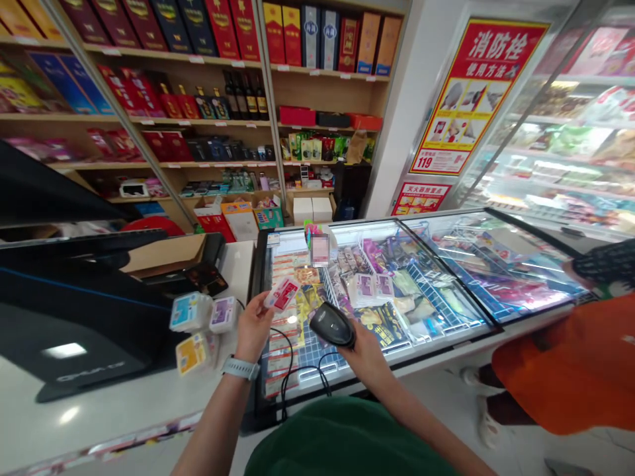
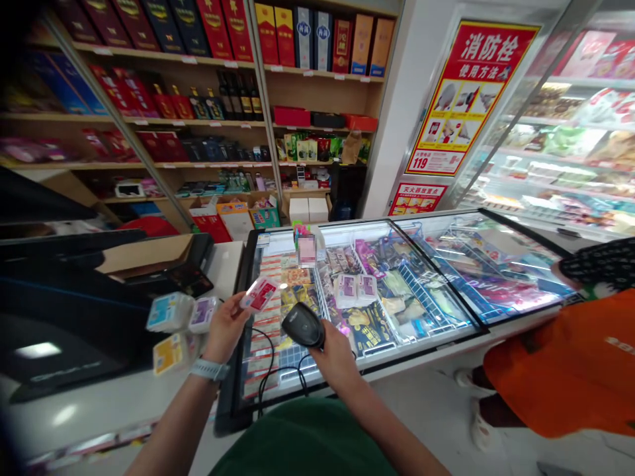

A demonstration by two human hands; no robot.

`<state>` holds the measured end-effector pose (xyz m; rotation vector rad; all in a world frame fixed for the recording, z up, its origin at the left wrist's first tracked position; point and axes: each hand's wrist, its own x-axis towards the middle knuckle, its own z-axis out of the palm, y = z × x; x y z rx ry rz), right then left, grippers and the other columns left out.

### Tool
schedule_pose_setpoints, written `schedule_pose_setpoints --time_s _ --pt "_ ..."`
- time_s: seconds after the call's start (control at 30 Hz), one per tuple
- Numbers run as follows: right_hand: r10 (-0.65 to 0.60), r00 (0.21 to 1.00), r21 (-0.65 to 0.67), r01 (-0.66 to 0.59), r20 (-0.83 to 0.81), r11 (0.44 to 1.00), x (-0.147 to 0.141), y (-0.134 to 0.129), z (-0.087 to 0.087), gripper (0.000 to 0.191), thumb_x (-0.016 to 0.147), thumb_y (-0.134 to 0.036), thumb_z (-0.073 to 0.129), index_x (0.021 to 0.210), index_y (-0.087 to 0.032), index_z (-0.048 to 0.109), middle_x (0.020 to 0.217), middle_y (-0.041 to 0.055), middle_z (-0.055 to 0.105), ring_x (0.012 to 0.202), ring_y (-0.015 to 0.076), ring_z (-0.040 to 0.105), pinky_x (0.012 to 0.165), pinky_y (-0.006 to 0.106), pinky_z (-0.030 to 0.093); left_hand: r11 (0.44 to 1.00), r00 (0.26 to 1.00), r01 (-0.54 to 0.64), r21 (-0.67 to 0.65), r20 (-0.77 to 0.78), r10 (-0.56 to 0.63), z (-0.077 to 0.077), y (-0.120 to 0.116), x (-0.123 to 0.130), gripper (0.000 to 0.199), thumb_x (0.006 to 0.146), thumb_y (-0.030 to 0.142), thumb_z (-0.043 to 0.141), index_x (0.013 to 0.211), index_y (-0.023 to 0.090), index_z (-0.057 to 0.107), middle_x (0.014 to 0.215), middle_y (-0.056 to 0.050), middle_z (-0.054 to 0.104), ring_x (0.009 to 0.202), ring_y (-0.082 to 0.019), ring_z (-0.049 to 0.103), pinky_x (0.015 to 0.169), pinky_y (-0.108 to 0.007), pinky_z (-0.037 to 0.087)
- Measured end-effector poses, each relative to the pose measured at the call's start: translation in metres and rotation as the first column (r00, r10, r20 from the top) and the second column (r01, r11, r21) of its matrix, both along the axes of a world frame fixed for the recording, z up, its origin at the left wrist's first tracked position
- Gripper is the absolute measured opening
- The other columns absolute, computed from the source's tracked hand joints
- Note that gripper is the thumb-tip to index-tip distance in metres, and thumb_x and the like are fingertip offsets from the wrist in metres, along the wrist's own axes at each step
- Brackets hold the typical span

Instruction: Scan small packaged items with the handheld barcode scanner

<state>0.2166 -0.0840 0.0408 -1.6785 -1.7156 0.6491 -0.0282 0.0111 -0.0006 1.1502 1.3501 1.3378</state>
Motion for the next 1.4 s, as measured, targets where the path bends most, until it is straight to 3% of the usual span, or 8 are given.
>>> schedule_pose_setpoints --time_s 0.33,0.7,1.03,1.4 --pt "0.022 1.000 -0.041 -0.021 0.017 0.999 0.0006 -0.0002 -0.0006 0.028 0.074 -0.018 0.057 0.102 -0.019 0.060 0.092 0.0066 0.069 0.088 0.0237 0.064 0.074 0.031 0.047 0.999 1.000 -0.008 0.032 -0.026 0.009 -0.0079 0.0028 -0.0017 0.047 0.070 0.025 0.065 0.115 0.014 0.058 0.103 -0.010 0.069 0.092 -0.020 0.066 0.087 -0.037 0.050" --pt "0.032 0.999 -0.039 -0.032 0.015 0.999 0.0046 0.0007 -0.0072 0.038 0.074 -0.020 0.058 0.112 -0.020 0.058 0.098 0.0070 0.069 0.092 0.0241 0.065 0.077 0.031 0.048 0.999 0.998 -0.023 0.023 -0.051 0.024 -0.0001 -0.0005 0.0012 0.045 0.071 0.024 0.064 0.114 0.012 0.058 0.103 -0.011 0.069 0.089 -0.020 0.066 0.085 -0.035 0.051" --pt "0.046 0.998 -0.050 -0.044 0.045 0.998 0.0026 -0.0009 -0.0025 0.031 0.074 -0.018 0.057 0.105 -0.018 0.058 0.096 0.0070 0.069 0.092 0.0236 0.064 0.077 0.031 0.046 1.000 1.000 -0.022 0.016 -0.020 0.022 -0.0072 0.0014 -0.0016 0.050 0.071 0.025 0.066 0.118 0.012 0.056 0.105 -0.012 0.069 0.089 -0.019 0.065 0.085 -0.035 0.051" --pt "0.031 0.999 -0.026 -0.030 0.034 0.999 0.0031 -0.0025 -0.0059 0.029 0.076 -0.023 0.058 0.105 -0.019 0.060 0.094 0.0063 0.069 0.089 0.0234 0.064 0.075 0.031 0.046 0.999 0.999 -0.036 0.021 0.002 0.036 -0.0035 -0.0007 -0.0001 0.046 0.070 0.022 0.066 0.114 0.014 0.058 0.103 -0.009 0.069 0.092 -0.019 0.065 0.087 -0.034 0.050"
